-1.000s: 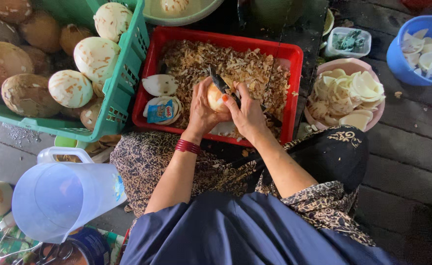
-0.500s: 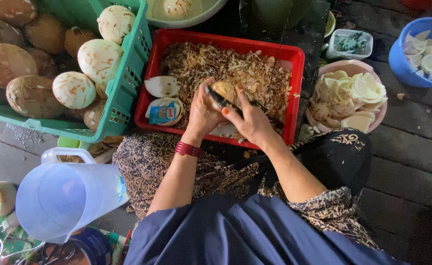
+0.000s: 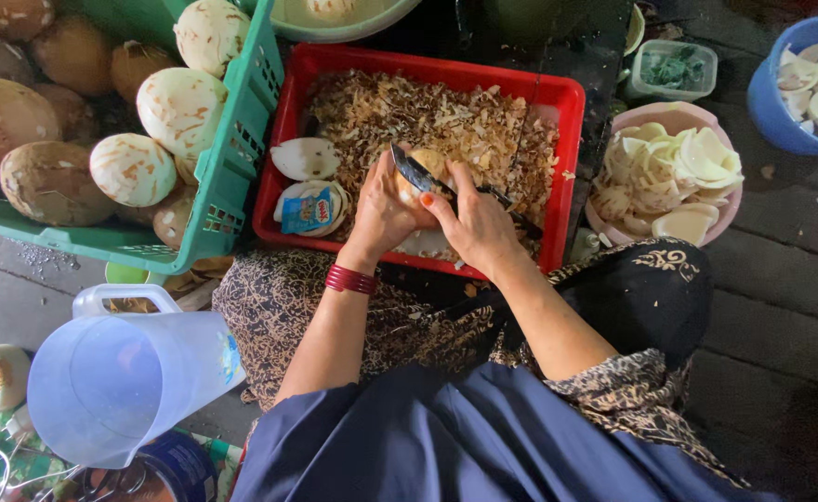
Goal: The person sits on the floor and scrapes the fibrous outer husk off coconuts with a knife, letting the husk pieces fall into a red tray beside them. They occasionally rinse a peeled coconut in a bowl of water and place finished coconuts in a green crate.
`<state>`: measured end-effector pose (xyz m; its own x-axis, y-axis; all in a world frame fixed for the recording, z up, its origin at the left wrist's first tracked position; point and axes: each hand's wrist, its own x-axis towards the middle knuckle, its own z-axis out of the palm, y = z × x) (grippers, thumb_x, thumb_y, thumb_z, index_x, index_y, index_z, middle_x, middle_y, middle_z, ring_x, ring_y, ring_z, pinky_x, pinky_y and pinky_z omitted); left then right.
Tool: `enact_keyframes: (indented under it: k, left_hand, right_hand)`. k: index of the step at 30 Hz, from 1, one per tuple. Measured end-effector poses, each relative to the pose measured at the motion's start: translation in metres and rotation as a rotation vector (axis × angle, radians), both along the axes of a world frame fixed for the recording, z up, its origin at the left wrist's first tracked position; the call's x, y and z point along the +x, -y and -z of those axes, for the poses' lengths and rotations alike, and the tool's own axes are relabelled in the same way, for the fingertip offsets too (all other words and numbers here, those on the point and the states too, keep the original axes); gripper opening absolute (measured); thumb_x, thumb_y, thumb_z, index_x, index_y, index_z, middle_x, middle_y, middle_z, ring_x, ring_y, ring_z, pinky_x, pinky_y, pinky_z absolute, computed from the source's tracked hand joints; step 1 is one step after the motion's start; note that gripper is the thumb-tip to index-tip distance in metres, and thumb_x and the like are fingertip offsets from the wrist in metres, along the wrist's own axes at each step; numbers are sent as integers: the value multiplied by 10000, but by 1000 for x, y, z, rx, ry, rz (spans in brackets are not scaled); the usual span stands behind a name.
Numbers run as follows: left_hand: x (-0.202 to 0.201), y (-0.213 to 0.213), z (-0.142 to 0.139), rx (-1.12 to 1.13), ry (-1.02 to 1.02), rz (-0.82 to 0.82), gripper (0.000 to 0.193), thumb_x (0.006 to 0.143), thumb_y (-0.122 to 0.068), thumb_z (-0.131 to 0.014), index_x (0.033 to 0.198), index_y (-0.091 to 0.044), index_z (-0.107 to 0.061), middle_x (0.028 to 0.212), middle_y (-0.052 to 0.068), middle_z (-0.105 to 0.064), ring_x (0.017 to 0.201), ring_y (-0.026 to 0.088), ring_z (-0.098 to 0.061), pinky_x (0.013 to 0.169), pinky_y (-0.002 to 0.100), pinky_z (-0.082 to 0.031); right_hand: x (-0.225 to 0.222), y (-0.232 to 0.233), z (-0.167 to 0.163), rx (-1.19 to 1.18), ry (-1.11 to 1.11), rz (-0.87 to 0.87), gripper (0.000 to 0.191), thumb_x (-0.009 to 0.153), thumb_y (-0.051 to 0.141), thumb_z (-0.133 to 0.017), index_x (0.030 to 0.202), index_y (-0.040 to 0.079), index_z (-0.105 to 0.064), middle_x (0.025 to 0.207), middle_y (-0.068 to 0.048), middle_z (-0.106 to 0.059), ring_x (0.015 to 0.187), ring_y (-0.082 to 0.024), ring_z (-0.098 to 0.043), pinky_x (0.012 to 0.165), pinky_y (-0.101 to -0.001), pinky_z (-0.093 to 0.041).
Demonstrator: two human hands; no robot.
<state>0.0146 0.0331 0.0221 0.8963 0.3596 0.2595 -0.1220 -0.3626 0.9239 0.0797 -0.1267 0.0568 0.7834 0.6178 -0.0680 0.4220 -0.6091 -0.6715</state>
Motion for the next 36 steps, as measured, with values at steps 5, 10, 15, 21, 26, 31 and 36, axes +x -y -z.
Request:
enact_keyframes:
  k: [5,10,15,21,26,31,36]
  left_hand:
    - [-4,12,-9,249,-127,-26,996,540,-186,-980,1403,-78,-495,1302,131,-630,1212,313,-609,1060,393,-534]
    - [-10,6,-18,289,-26,-51,1071,480,-181,-986,1424,-94,-490,1351,176,-578,1275,364,-562,1079,434,-510]
    - [-6,2,-14,178,-88,-21,1001,589,-220,-975,1464,-112,-501,1333,130,-619,1268,319,-620,1070,402,-553]
    - [-6,-1,-7,257,-39,-32,1073,504,-239,-1011,1412,-52,-473,1284,156,-615,1215,346,-608,1023,413,-531]
    - [-4,4,-4,177,-33,-58,1011,587,-241,-974,1441,-55,-467,1322,158,-612,1230,330,-634,1046,409,-548]
    - [-3,14,-6,203,-124,-155,954,628,-244,-947,1431,-71,-462,1289,185,-595,1196,369,-619,1001,433,-545]
    - [-2,23,-11,178,-91,-216,921,695,-263,-915,1460,-108,-426,1363,209,-530,1216,386,-618,1016,452,-551]
  right_hand:
    - [25,-4,12,206,-314,215,589,1084,575,-296,1323,92,-533,1003,-314,-719,687,-301,-623,618,-500,-528]
    - [23,13,14,250,-488,121,730,955,626,-414,1494,133,-402,1288,-270,-652,533,-271,-489,472,-550,-486]
    - [-4,14,1,61,-155,-79,902,971,680,-458,1645,135,-209,999,-254,-710,739,-281,-712,689,-453,-566]
    - [-8,8,-20,-109,-80,-60,905,938,648,-498,1628,131,-221,676,-190,-701,629,-359,-726,628,-487,-566]
    - [-10,4,-12,-96,47,-2,812,992,603,-481,1613,128,-262,702,-225,-694,664,-421,-704,613,-528,-555]
    - [-11,-3,0,-58,-20,80,776,980,618,-457,1599,179,-296,688,-268,-690,685,-475,-694,636,-567,-530]
    - [-8,-5,0,191,-82,107,738,1023,615,-418,1576,130,-355,779,-274,-706,775,-477,-708,664,-563,-535]
